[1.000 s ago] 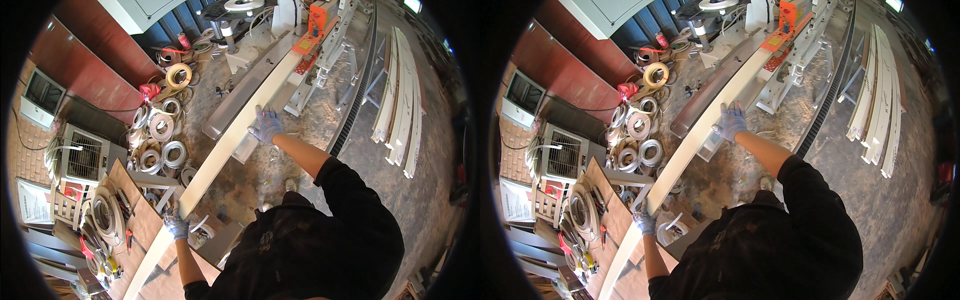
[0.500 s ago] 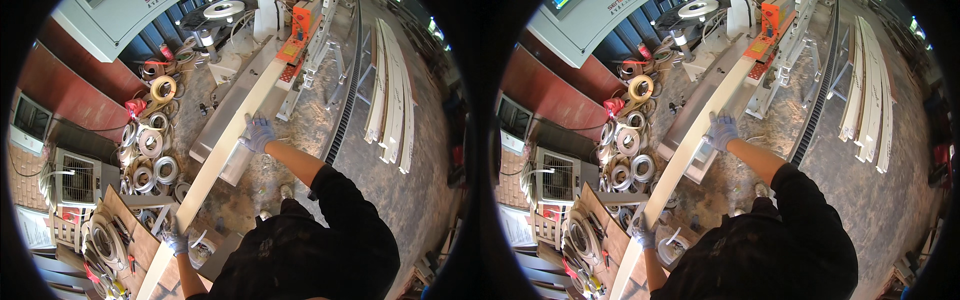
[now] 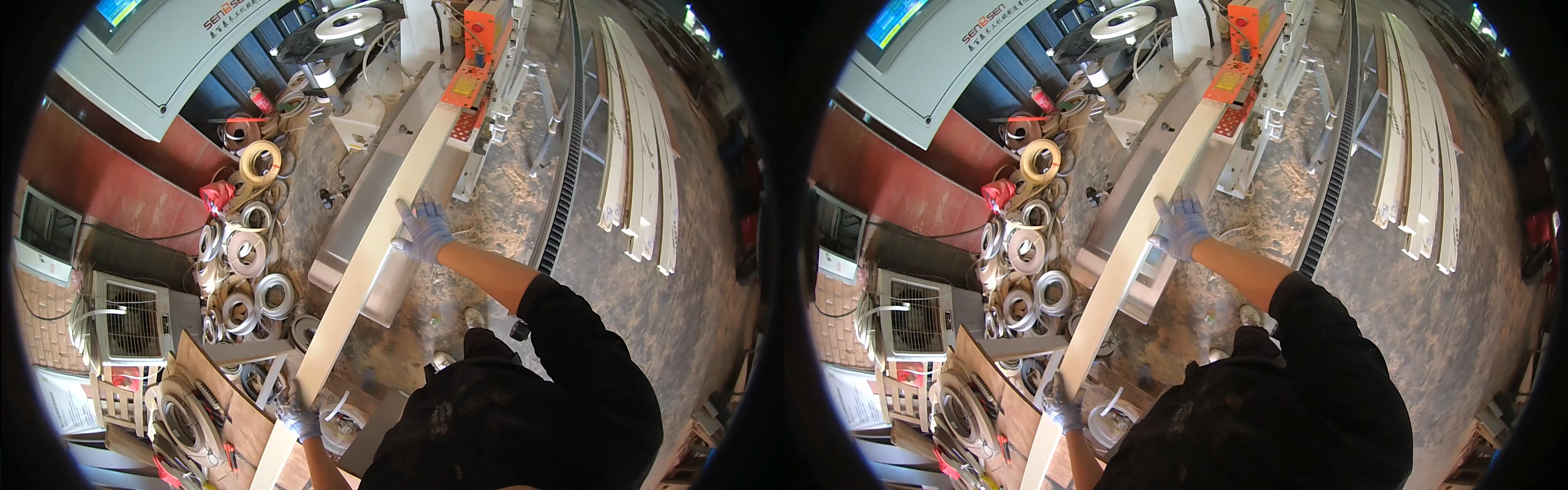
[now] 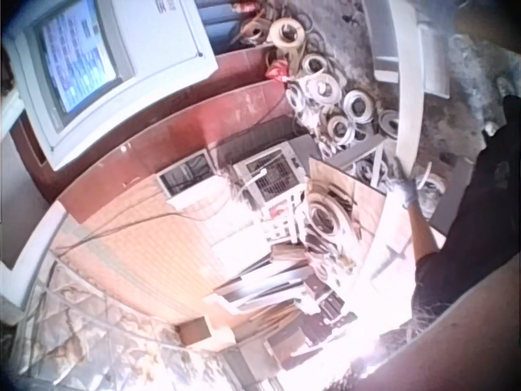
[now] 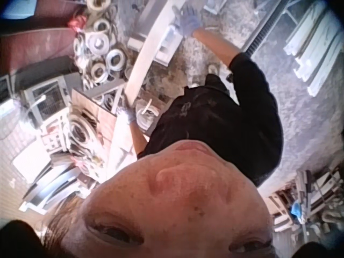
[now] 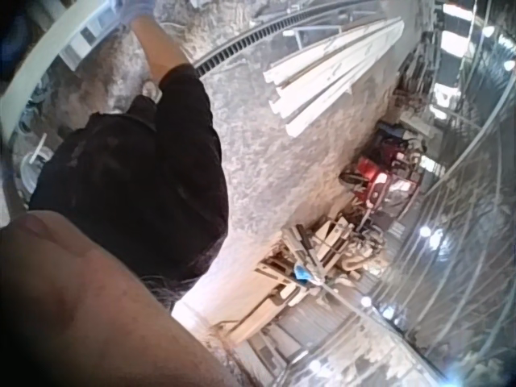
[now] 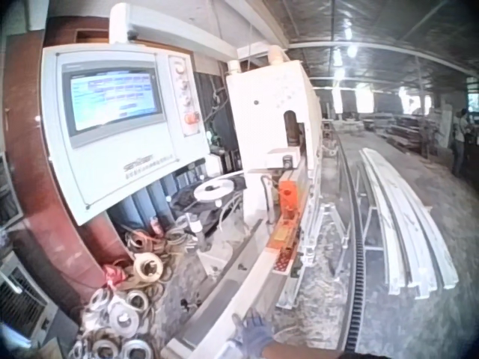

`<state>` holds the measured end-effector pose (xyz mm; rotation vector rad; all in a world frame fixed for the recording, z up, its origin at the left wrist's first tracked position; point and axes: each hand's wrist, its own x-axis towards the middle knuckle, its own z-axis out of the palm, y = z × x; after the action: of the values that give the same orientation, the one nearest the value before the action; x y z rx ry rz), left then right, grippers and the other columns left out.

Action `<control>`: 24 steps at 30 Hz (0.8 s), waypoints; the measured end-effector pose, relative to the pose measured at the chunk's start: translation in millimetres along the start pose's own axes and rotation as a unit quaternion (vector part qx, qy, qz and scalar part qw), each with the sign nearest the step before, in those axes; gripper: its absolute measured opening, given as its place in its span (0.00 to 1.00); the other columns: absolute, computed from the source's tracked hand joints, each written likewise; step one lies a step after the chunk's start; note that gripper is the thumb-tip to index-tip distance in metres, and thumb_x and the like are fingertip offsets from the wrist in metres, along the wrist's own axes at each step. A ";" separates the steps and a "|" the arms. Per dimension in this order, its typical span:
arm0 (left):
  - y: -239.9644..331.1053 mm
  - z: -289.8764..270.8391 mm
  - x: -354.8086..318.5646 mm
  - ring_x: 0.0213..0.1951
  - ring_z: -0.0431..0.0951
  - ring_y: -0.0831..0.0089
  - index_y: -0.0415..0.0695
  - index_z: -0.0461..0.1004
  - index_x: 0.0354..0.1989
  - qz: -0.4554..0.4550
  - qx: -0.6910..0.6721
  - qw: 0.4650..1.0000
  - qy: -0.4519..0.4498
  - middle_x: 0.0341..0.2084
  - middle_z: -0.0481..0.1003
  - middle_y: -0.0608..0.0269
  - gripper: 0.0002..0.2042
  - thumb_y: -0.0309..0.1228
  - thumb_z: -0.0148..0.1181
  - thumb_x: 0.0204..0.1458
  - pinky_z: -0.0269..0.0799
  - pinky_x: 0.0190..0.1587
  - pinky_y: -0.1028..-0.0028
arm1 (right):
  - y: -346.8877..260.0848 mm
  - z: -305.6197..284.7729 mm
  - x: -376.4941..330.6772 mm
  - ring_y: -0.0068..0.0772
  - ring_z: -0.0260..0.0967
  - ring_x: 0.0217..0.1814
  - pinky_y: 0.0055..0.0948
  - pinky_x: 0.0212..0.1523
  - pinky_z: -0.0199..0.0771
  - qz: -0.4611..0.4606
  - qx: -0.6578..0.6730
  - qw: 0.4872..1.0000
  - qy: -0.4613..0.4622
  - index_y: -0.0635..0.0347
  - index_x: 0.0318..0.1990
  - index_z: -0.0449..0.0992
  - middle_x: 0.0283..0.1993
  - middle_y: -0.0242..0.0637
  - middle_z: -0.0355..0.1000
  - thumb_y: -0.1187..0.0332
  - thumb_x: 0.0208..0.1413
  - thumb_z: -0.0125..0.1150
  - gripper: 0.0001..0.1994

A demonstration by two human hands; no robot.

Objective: The person repeatedly picks up long wooden planks and feeds them through a planer machine. After each pass, the person retrieves the plank and places it on a stack nearby. The cycle continues with multiple planks throughout the clip.

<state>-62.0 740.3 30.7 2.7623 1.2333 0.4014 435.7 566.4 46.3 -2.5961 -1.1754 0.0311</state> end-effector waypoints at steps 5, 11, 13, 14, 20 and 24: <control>13.2 1.5 5.7 0.45 0.74 0.54 0.56 0.76 0.55 -0.016 -0.009 1.000 0.007 0.43 0.73 0.55 0.41 0.48 0.77 0.22 0.70 0.51 0.58 | 10.4 1.2 5.6 0.68 0.36 0.74 0.54 0.72 0.33 -0.003 0.005 1.000 0.012 0.55 0.71 0.49 0.70 0.68 0.44 0.39 0.52 0.54 0.44; 49.8 16.9 29.7 0.45 0.74 0.54 0.57 0.76 0.55 -0.026 -0.043 0.999 0.019 0.43 0.73 0.55 0.42 0.51 0.78 0.20 0.69 0.51 0.57 | 44.1 -8.1 28.9 0.62 0.39 0.74 0.52 0.72 0.36 0.011 0.007 1.000 -0.002 0.57 0.70 0.51 0.70 0.65 0.46 0.40 0.53 0.54 0.43; 67.1 22.2 40.9 0.45 0.74 0.53 0.59 0.77 0.54 -0.046 -0.049 0.997 0.022 0.43 0.74 0.55 0.42 0.52 0.78 0.20 0.69 0.52 0.57 | 61.0 -9.8 39.3 0.62 0.42 0.73 0.51 0.71 0.39 0.011 -0.003 1.000 0.006 0.57 0.69 0.51 0.69 0.64 0.47 0.41 0.53 0.54 0.43; 76.8 24.0 46.8 0.45 0.74 0.53 0.58 0.77 0.54 -0.043 -0.051 0.998 0.018 0.43 0.74 0.55 0.42 0.52 0.78 0.20 0.68 0.52 0.58 | 69.5 -10.9 45.5 0.61 0.44 0.72 0.51 0.70 0.40 0.011 -0.017 1.000 0.022 0.57 0.69 0.52 0.69 0.64 0.48 0.41 0.53 0.54 0.43; 142.0 22.2 81.2 0.50 0.73 0.53 0.61 0.75 0.56 -0.066 0.042 0.996 -0.032 0.47 0.76 0.54 0.40 0.55 0.74 0.27 0.66 0.55 0.56 | 95.7 -23.3 74.9 0.58 0.51 0.69 0.51 0.67 0.48 0.066 0.000 0.998 -0.020 0.57 0.70 0.49 0.67 0.61 0.53 0.43 0.52 0.54 0.43; 179.8 26.5 104.2 0.60 0.66 0.52 0.61 0.73 0.58 -0.044 -0.022 0.996 -0.075 0.63 0.64 0.56 0.37 0.55 0.71 0.33 0.59 0.62 0.55 | 56.3 -21.6 50.7 0.57 0.53 0.68 0.54 0.65 0.50 0.084 0.006 0.994 -0.070 0.60 0.71 0.47 0.67 0.60 0.55 0.41 0.51 0.52 0.46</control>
<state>141.0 697.8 59.9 2.6349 1.2876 0.2065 513.7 563.2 56.8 -2.7120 -0.9928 0.2575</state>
